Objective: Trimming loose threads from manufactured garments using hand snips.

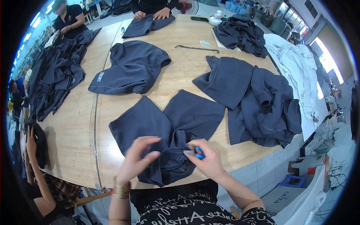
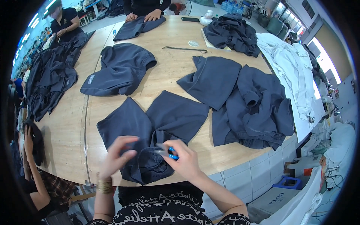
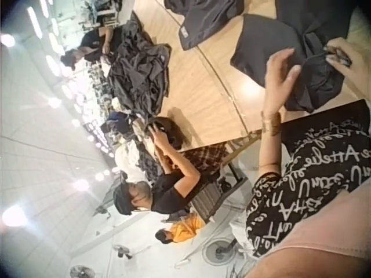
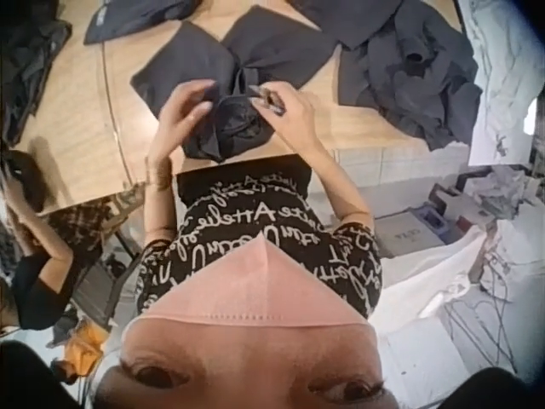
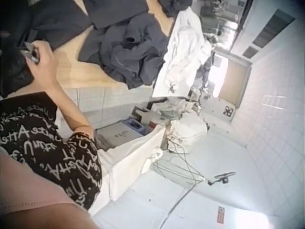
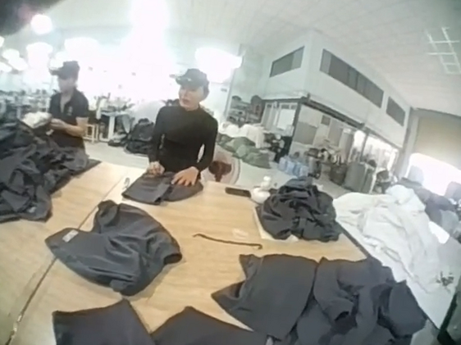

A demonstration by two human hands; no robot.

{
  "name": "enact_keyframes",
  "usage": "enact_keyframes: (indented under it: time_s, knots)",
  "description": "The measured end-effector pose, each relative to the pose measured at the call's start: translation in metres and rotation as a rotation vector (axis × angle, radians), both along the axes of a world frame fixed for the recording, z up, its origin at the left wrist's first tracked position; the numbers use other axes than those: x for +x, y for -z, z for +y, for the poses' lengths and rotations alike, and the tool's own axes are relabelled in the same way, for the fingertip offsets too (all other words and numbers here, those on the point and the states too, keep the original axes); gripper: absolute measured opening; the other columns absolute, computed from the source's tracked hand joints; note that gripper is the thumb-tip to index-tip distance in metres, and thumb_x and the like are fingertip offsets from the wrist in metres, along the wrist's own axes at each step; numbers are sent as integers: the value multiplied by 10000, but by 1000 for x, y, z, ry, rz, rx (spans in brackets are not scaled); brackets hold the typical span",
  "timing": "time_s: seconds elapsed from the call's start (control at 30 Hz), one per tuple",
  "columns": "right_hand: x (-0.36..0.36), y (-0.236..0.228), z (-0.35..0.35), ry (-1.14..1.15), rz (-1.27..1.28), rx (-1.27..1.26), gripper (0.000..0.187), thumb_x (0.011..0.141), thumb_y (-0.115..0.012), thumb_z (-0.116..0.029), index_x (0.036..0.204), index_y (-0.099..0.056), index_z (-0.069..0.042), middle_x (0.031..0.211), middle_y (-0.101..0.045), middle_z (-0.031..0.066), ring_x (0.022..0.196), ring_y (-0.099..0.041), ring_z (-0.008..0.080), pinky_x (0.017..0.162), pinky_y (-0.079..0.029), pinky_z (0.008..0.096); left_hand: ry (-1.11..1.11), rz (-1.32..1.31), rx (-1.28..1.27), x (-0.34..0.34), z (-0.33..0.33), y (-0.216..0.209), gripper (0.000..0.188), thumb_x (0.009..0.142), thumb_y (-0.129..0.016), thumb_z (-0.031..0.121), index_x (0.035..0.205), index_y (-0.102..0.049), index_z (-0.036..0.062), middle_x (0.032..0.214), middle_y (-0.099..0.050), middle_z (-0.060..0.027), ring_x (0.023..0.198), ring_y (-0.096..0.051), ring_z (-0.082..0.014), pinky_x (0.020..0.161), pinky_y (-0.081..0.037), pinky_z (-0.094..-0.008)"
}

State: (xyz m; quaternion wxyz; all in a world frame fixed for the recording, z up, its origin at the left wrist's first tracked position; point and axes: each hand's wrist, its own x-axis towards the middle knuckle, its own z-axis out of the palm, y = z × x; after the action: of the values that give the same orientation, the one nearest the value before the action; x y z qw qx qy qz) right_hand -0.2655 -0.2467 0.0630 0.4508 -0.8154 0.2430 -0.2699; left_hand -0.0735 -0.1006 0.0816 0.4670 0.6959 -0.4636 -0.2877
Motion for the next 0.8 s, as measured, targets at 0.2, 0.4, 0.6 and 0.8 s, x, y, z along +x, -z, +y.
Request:
enact_keyframes:
  time_s: [0.2,0.4,0.6,0.8]
  knots:
    - [8,13,10,-56,-13,9,241,762,-692,21,992,-635,-20,825,-599,60,722,-579,156,665,-462,262,73,-164,25,-15,-23,36,201,831,-701,192,890,-650,7,782,-622,-86,777,-589,-212,707,-459,-300]
    - [24,10,24,2,-89,-221,351,689,-764,-80,1025,-664,-74,984,-621,56,800,-656,222,673,-526,298,-83,321,4,-19,-17,46,198,900,-638,182,907,-653,-15,695,-616,-1,671,-482,-19,597,-424,-210]
    - [44,18,27,11,-118,-339,311,690,-740,-42,992,-667,-50,1010,-640,56,790,-664,227,663,-542,291,-152,558,-106,-23,-16,52,137,916,-607,114,926,-655,-13,805,-640,26,754,-522,-14,686,-419,-171]
    - [45,18,19,0,-131,-377,230,701,-709,-4,922,-663,-50,989,-669,48,734,-669,227,626,-537,291,-199,506,-119,-25,-16,57,129,919,-605,103,914,-643,-20,709,-581,60,664,-445,7,565,-362,-175]
